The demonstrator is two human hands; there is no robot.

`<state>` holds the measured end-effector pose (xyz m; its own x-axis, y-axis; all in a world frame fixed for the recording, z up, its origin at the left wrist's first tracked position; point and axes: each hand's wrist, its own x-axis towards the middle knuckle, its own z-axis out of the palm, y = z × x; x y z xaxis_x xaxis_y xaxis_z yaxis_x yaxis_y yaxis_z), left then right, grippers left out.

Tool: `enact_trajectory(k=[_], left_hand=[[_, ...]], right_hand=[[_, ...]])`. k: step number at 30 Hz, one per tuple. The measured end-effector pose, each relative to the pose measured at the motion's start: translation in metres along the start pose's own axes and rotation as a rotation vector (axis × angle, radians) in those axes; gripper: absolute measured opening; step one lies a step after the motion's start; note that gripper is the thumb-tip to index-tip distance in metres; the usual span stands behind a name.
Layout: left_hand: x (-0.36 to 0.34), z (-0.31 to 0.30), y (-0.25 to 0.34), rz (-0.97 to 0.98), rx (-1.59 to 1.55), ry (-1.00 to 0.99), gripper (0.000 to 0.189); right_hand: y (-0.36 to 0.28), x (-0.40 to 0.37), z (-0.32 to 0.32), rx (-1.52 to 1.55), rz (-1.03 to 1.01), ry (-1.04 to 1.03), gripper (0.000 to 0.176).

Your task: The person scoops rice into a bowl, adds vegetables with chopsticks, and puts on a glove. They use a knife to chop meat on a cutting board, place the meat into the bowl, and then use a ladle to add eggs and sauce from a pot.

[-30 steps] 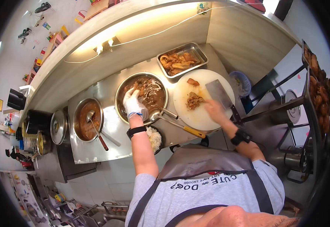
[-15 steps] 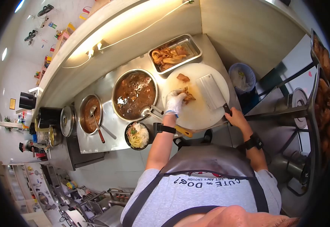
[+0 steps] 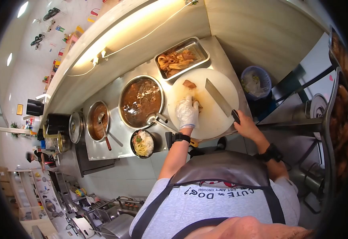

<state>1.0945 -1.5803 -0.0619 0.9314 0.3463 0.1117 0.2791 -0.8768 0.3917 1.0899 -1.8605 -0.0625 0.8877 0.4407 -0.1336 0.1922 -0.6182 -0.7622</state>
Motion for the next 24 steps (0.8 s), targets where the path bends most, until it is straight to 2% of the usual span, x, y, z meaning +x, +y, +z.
enact_trajectory(k=[1, 2, 3, 4, 6, 9, 11, 15, 17, 18, 19, 21, 24], left_hand=[[0.001, 0.007, -0.003, 0.109, -0.117, -0.030, 0.027], [0.000, 0.005, 0.000, 0.214, -0.232, -0.058, 0.028], [-0.005, 0.003, 0.005, 0.204, -0.235, -0.057, 0.028], [-0.011, 0.002, 0.011, 0.161, -0.184, -0.031, 0.030], [-0.019, -0.008, 0.021, 0.113, -0.131, 0.010, 0.032], [-0.043, -0.014, 0.018, 0.022, -0.005, 0.014, 0.038], [-0.054, -0.014, 0.011, 0.144, 0.057, 0.006, 0.043], [-0.054, -0.027, 0.015, 0.107, 0.052, -0.006, 0.046], [-0.058, -0.039, 0.018, -0.058, 0.040, -0.001, 0.045], [-0.059, -0.032, 0.010, -0.067, 0.039, -0.003, 0.045], [-0.059, -0.018, -0.001, -0.039, 0.031, -0.015, 0.044], [-0.060, -0.015, -0.006, -0.006, 0.016, -0.015, 0.044], [-0.059, -0.023, -0.009, 0.072, 0.045, 0.089, 0.042]], right_hand=[[-0.003, 0.004, -0.002, -0.009, 0.001, -0.002, 0.031], [-0.005, 0.010, -0.005, 0.106, 0.136, -0.067, 0.032], [-0.006, 0.012, -0.006, 0.221, 0.271, -0.134, 0.033], [-0.003, 0.012, -0.003, 0.216, 0.269, -0.143, 0.033], [0.003, 0.016, 0.003, -0.078, -0.058, 0.092, 0.034], [-0.023, 0.009, 0.003, -0.068, -0.066, 0.110, 0.034], [-0.037, 0.007, 0.007, -0.090, -0.088, 0.060, 0.033], [-0.059, 0.010, 0.021, -0.160, -0.172, 0.034, 0.033], [-0.073, 0.017, 0.027, -0.170, -0.191, 0.044, 0.030], [-0.077, 0.017, 0.030, -0.178, -0.199, 0.058, 0.029], [-0.074, 0.019, 0.038, -0.181, -0.198, 0.048, 0.029], [-0.068, 0.030, 0.052, -0.343, -0.074, -0.161, 0.026], [-0.072, 0.032, 0.049, -0.333, -0.125, -0.094, 0.026]])
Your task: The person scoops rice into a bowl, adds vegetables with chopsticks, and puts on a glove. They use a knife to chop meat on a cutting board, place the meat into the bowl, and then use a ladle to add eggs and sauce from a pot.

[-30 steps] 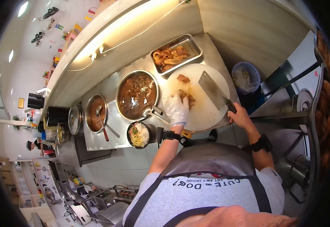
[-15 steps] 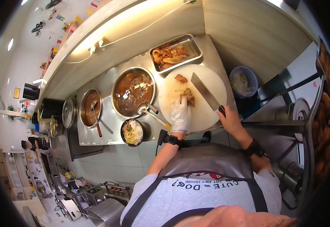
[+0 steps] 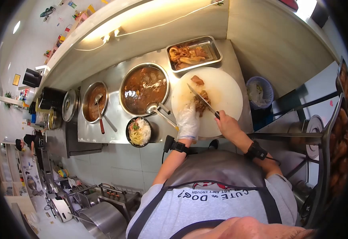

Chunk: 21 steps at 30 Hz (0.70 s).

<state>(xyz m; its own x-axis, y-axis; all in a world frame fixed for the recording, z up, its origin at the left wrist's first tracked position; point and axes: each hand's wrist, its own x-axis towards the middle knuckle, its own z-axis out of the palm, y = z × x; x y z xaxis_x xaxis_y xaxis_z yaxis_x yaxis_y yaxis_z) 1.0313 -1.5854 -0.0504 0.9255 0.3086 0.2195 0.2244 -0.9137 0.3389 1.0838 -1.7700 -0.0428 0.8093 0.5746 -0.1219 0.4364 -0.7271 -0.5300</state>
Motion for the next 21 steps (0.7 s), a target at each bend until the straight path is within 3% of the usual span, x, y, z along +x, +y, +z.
enact_trajectory(k=[3, 5, 6, 10, 12, 14, 18, 21], left_hand=[[-0.004, -0.005, -0.007, -0.076, -0.048, -0.035, 0.038], [-0.008, -0.002, -0.011, -0.086, -0.124, 0.129, 0.033], [-0.010, -0.004, -0.009, -0.085, -0.126, 0.131, 0.033], [-0.015, -0.002, -0.017, -0.179, -0.224, 0.115, 0.027], [-0.020, -0.003, -0.017, -0.214, -0.272, 0.097, 0.026], [-0.019, -0.005, -0.012, -0.287, -0.339, 0.121, 0.022], [-0.019, -0.006, -0.015, -0.242, -0.329, 0.171, 0.022], [-0.032, -0.009, -0.013, -0.307, -0.357, 0.073, 0.025]], right_hand=[[-0.011, -0.006, -0.009, 0.022, -0.088, 0.113, 0.026], [-0.005, -0.003, 0.005, -0.003, -0.061, 0.013, 0.026], [-0.004, 0.000, 0.009, -0.027, -0.038, -0.065, 0.026], [-0.014, 0.002, 0.000, -0.045, 0.000, -0.052, 0.026], [-0.018, -0.002, 0.001, 0.018, -0.126, 0.060, 0.025], [-0.013, -0.002, 0.012, -0.001, -0.103, -0.011, 0.025], [-0.021, 0.003, -0.001, -0.026, -0.058, -0.045, 0.025], [-0.018, 0.000, 0.009, 0.029, -0.121, -0.072, 0.026]])
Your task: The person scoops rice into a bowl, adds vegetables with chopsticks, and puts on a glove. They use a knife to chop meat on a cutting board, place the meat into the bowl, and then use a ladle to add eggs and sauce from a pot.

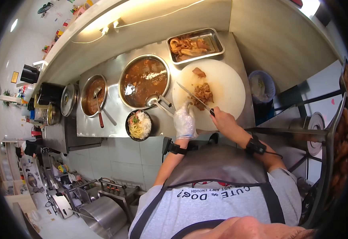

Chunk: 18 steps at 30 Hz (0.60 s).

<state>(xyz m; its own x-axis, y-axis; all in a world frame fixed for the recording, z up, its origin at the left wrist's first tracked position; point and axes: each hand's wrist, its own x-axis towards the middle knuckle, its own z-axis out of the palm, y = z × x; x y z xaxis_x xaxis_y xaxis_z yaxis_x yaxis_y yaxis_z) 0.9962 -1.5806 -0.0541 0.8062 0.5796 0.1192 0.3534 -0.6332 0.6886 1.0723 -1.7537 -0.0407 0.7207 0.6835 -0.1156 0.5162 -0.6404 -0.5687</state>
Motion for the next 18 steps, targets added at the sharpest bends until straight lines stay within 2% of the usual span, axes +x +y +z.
enact_trajectory(k=[3, 5, 8, 15, 18], left_hand=[[0.005, 0.000, 0.006, 0.007, -0.001, -0.030, 0.027], [-0.001, -0.002, 0.005, 0.050, -0.070, 0.056, 0.029], [-0.006, -0.004, 0.004, -0.041, -0.097, -0.020, 0.030], [-0.012, -0.001, -0.002, -0.048, -0.038, -0.062, 0.030], [-0.005, 0.002, 0.000, 0.032, -0.106, 0.029, 0.030]], right_hand=[[0.002, 0.006, 0.003, -0.045, 0.032, -0.014, 0.026], [-0.007, -0.001, -0.007, -0.042, 0.026, 0.006, 0.026], [-0.002, -0.005, 0.005, -0.023, 0.019, -0.012, 0.026], [-0.013, -0.009, -0.002, 0.009, 0.045, -0.011, 0.026], [-0.006, -0.006, 0.006, 0.010, 0.046, -0.057, 0.026]])
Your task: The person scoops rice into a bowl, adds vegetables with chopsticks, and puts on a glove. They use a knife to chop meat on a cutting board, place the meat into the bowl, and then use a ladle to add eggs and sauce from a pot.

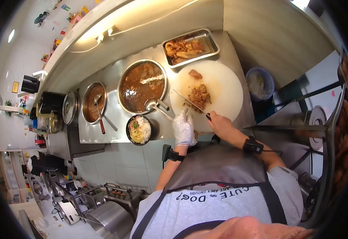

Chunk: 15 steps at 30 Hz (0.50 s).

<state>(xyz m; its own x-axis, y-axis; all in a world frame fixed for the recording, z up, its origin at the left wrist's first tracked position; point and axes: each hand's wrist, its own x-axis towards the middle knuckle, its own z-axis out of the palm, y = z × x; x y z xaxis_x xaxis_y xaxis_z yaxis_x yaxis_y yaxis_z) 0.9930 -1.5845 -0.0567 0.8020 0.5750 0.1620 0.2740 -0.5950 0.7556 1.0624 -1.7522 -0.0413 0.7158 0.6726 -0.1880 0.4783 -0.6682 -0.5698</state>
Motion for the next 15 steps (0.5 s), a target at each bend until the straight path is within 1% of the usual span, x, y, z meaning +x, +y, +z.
enact_trajectory(k=[2, 3, 4, 5, 6, 8, 11, 13, 15], left_hand=[[-0.002, -0.005, 0.003, -0.092, 0.038, -0.071, 0.033], [0.002, -0.006, 0.004, -0.091, 0.041, -0.072, 0.033], [0.005, -0.008, 0.004, -0.057, 0.115, -0.102, 0.035], [0.002, -0.008, 0.004, -0.028, 0.186, -0.137, 0.038], [-0.002, -0.007, 0.004, -0.035, 0.188, -0.145, 0.038], [0.007, 0.002, 0.003, 0.021, 0.220, -0.046, 0.043], [0.013, 0.008, -0.005, -0.019, 0.294, -0.066, 0.046], [0.016, 0.008, -0.008, -0.011, 0.280, -0.048, 0.047], [0.016, 0.009, -0.008, 0.013, 0.261, -0.027, 0.049]], right_hand=[[-0.002, 0.000, -0.007, 0.007, 0.016, 0.043, 0.027], [-0.003, -0.002, -0.009, 0.015, 0.041, 0.071, 0.027], [0.002, 0.001, -0.004, 0.018, 0.044, 0.063, 0.027], [0.007, 0.003, 0.002, 0.016, 0.025, 0.058, 0.027], [0.011, 0.003, 0.006, 0.014, 0.006, 0.058, 0.027], [0.011, 0.006, 0.002, 0.027, 0.008, 0.068, 0.027], [-0.005, 0.002, -0.012, 0.037, 0.029, 0.065, 0.026], [-0.004, -0.003, -0.009, 0.029, 0.057, 0.051, 0.024], [0.003, 0.001, -0.001, 0.030, 0.012, 0.034, 0.024]])
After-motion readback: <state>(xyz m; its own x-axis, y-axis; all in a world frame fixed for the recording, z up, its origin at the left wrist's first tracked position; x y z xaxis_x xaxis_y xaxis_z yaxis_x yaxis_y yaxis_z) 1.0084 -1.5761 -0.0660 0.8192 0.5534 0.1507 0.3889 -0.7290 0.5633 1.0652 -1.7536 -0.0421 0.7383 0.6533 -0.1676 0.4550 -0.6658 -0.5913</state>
